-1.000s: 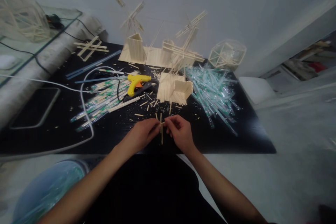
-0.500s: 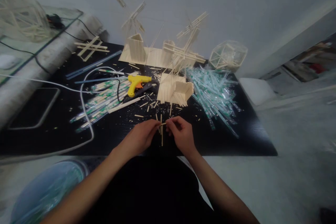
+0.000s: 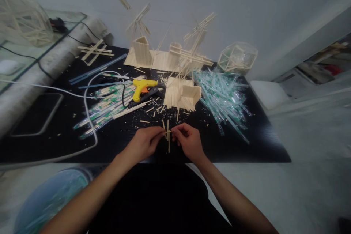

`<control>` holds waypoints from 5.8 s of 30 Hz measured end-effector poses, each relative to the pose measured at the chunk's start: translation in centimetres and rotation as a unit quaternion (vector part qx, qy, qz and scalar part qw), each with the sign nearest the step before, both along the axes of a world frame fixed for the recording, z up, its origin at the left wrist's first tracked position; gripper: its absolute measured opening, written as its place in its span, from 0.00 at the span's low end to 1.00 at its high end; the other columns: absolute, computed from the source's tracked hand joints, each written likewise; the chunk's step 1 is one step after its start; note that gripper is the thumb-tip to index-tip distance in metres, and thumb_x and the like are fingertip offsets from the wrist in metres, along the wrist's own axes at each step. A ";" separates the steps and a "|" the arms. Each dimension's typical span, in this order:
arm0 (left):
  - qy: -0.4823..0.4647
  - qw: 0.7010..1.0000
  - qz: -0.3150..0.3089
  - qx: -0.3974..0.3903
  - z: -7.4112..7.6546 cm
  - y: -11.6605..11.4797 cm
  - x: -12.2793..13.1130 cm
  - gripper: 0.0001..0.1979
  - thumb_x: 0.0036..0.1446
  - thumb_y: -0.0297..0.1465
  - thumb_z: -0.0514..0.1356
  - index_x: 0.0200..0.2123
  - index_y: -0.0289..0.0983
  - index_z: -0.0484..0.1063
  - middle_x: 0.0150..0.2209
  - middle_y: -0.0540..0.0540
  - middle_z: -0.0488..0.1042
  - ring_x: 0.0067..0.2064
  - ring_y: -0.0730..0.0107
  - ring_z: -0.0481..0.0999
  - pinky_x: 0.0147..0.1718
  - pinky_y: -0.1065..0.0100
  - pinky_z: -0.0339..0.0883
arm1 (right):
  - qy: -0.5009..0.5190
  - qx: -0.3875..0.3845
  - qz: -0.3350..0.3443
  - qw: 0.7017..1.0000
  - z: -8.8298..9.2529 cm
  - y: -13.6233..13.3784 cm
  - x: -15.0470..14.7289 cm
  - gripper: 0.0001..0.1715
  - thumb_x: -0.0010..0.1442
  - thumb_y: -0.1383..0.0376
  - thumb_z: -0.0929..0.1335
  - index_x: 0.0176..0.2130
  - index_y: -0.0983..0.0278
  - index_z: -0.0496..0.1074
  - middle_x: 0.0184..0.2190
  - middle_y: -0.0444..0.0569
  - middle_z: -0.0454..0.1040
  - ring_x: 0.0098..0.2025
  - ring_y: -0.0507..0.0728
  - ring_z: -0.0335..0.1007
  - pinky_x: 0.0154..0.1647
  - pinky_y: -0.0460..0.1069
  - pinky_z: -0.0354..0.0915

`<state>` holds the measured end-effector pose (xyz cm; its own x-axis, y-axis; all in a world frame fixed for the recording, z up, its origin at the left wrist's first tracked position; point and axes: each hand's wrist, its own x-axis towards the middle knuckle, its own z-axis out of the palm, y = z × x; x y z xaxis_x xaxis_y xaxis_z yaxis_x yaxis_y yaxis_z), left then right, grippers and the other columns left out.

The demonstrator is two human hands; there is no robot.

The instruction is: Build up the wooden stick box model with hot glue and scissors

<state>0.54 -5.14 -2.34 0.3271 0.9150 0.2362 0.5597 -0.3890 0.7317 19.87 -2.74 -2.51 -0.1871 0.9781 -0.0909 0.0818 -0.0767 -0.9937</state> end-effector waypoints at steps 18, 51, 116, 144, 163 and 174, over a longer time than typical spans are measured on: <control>-0.023 0.996 0.056 -0.064 0.3 0.7 0.5 0.20 0.66 0.41 0.60 0.26 0.36 0.74 0.22 0.54 0.72 0.24 0.76 0.67 0.26 0.74 0.56 | 0.020 0.001 0.017 1.000 0.2 0.1 -0.3 0.12 0.58 0.58 0.73 0.31 0.65 0.77 0.20 0.43 0.75 0.19 0.48 0.63 0.19 0.43 0.59; -0.029 0.999 0.003 -0.016 0.4 0.2 0.2 0.11 0.71 0.30 0.53 0.51 0.40 0.72 0.41 0.47 0.77 0.41 0.68 0.77 0.40 0.67 0.70 | 0.030 0.029 -0.019 0.999 -0.5 -0.3 -0.7 0.19 0.68 0.53 0.67 0.37 0.65 0.78 0.28 0.47 0.76 0.26 0.51 0.71 0.25 0.44 0.65; -0.034 0.987 0.155 0.028 -0.5 0.3 0.1 0.13 0.68 0.34 0.59 0.52 0.40 0.76 0.30 0.51 0.79 0.26 0.73 0.74 0.27 0.72 0.68 | -0.381 0.213 -0.029 0.899 2.5 5.3 1.9 0.09 0.66 0.67 0.68 0.46 0.65 0.71 0.47 0.57 0.76 0.37 0.59 0.77 0.42 0.54 0.72; -0.039 0.998 0.037 -0.032 -0.8 0.1 0.6 0.09 0.69 0.30 0.54 0.42 0.39 0.74 0.33 0.50 0.76 0.33 0.72 0.77 0.33 0.70 0.68 | -0.569 0.053 0.141 0.809 5.5 9.6 0.7 0.07 0.65 0.68 0.67 0.41 0.69 0.74 0.37 0.60 0.80 0.41 0.65 0.78 0.38 0.52 0.64; -0.020 0.998 0.041 -0.046 -0.8 -0.2 0.5 0.11 0.70 0.33 0.54 0.37 0.39 0.75 0.29 0.51 0.76 0.29 0.74 0.75 0.29 0.72 0.67 | -0.342 -0.008 0.111 0.933 4.2 4.9 6.1 0.15 0.58 0.70 0.74 0.47 0.64 0.75 0.39 0.48 0.79 0.36 0.56 0.75 0.39 0.51 0.70; 0.041 0.975 0.197 0.094 3.4 5.5 -5.9 0.13 0.65 0.41 0.58 0.47 0.45 0.79 0.54 0.45 0.77 0.57 0.56 0.75 0.58 0.54 0.67 | -0.372 0.085 0.293 0.876 4.7 7.4 6.7 0.38 0.56 0.74 0.74 0.62 0.56 0.69 0.70 0.49 0.60 0.65 0.62 0.65 0.67 0.58 0.61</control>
<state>-5.38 0.41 1.05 -0.0163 0.9161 0.4006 0.7460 -0.2556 0.6150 26.61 4.63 2.22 -0.6129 0.7451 -0.2630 0.6883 0.3400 -0.6408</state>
